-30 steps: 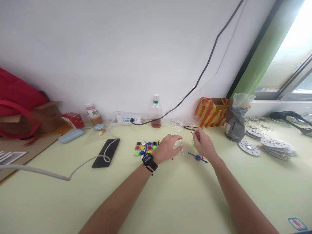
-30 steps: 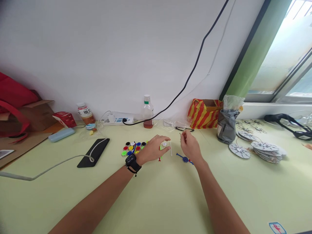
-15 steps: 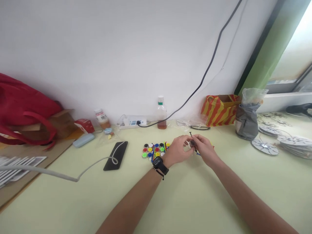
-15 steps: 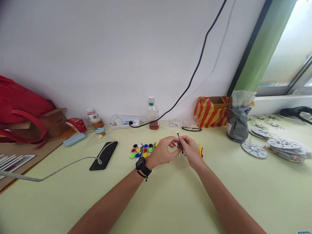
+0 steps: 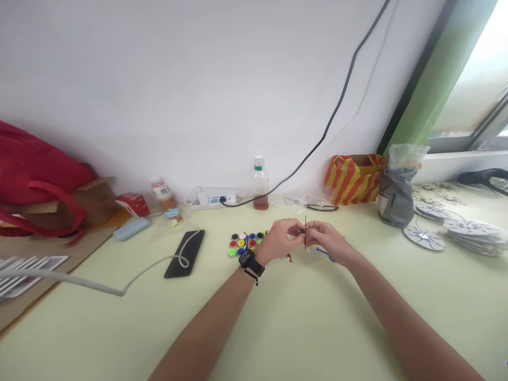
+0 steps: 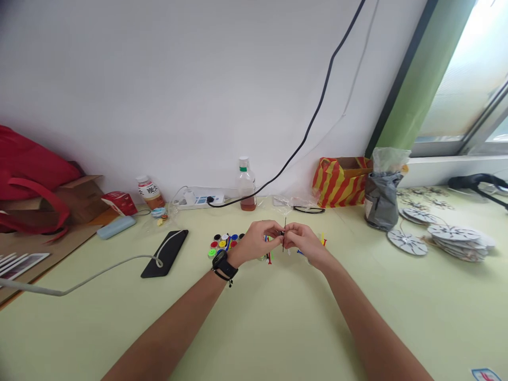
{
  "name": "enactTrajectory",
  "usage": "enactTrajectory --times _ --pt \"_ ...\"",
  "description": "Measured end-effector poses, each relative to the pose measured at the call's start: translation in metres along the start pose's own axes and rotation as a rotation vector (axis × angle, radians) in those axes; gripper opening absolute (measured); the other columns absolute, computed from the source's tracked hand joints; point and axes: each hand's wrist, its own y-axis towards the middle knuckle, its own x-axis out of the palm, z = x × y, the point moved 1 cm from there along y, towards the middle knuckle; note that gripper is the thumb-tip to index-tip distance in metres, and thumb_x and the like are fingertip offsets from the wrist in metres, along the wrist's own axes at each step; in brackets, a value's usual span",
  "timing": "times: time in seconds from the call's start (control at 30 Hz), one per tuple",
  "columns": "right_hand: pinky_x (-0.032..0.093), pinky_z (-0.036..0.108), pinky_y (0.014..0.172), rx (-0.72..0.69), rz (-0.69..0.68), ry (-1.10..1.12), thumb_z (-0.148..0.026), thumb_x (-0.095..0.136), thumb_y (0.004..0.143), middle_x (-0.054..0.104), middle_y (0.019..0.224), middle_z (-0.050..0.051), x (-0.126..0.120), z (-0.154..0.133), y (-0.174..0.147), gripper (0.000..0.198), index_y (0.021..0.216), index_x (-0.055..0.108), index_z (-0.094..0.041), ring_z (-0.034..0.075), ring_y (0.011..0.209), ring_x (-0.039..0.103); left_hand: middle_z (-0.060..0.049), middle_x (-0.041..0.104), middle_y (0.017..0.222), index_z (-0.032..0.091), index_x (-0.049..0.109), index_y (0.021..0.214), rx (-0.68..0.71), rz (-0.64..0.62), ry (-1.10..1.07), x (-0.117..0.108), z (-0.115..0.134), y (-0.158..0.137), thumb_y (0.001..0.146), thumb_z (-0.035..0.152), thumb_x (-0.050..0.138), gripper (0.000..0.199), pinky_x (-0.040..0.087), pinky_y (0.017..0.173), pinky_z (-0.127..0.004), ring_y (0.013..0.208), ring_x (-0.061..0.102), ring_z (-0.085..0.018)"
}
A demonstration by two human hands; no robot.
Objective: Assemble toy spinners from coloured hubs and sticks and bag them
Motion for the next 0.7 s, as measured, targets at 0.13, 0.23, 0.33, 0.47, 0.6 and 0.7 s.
enactTrajectory --times 0.13,0.23,0.33,0.47,0.6,0.7 --pt "0.042 0.025 0.057 -0.013 -0.033 -0.169 -0.024 0.054 0.074 0.058 0.062 -0.003 -0.001 0.002 -0.001 0.003 0.075 0.055 -0.021 0.014 0.059 0.054 0.001 0.070 0.081 0.019 0.061 0.085 -0.010 -0.063 0.043 0.004 0.000 -0.003 0.082 0.019 0.064 0.004 0.052 0.071 -0.024 0.077 0.066 -0.016" --pt "0.033 0.024 0.051 -0.057 0.044 -0.282 -0.029 0.052 0.077 0.052 0.060 -0.005 -0.007 0.005 0.002 0.007 0.075 0.053 -0.022 0.012 0.054 0.044 0.004 0.064 0.075 0.020 0.055 0.081 -0.030 -0.043 0.105 0.005 -0.003 -0.003 0.079 0.016 0.064 0.010 0.047 0.062 -0.023 0.068 0.060 -0.014" --pt "0.036 0.027 0.055 -0.129 0.193 -0.428 -0.038 0.052 0.083 0.053 0.062 -0.003 -0.017 0.009 0.007 0.019 0.087 0.061 -0.021 0.015 0.057 0.048 0.003 0.064 0.077 0.021 0.056 0.081 -0.034 0.019 0.217 0.003 -0.006 -0.003 0.085 0.021 0.063 0.008 0.048 0.068 -0.026 0.073 0.060 -0.016" --pt "0.037 0.029 0.060 -0.208 0.255 -0.774 -0.040 0.047 0.092 0.053 0.063 -0.001 -0.026 0.020 0.014 0.027 0.092 0.066 -0.020 0.018 0.061 0.049 -0.003 0.071 0.098 0.024 0.064 0.097 -0.018 0.007 0.431 0.010 -0.010 -0.005 0.093 0.028 0.063 0.006 0.048 0.088 -0.034 0.099 0.065 -0.023" --pt "0.033 0.028 0.061 -0.125 0.261 -1.047 -0.028 0.046 0.095 0.061 0.072 0.003 -0.023 0.036 0.018 0.020 0.086 0.063 -0.020 0.019 0.067 0.053 -0.006 0.073 0.102 0.023 0.066 0.097 0.026 -0.065 0.637 0.025 -0.016 -0.006 0.096 0.024 0.061 0.005 0.040 0.104 -0.042 0.124 0.059 -0.027" --pt "0.034 0.027 0.064 -0.062 0.252 -1.123 -0.022 0.051 0.095 0.066 0.083 0.006 -0.017 0.042 0.019 0.015 0.102 0.065 -0.019 0.020 0.077 0.058 -0.007 0.074 0.101 0.023 0.068 0.095 0.047 -0.092 0.728 0.033 -0.020 -0.007 0.099 0.021 0.057 0.012 0.037 0.108 -0.044 0.131 0.054 -0.027"
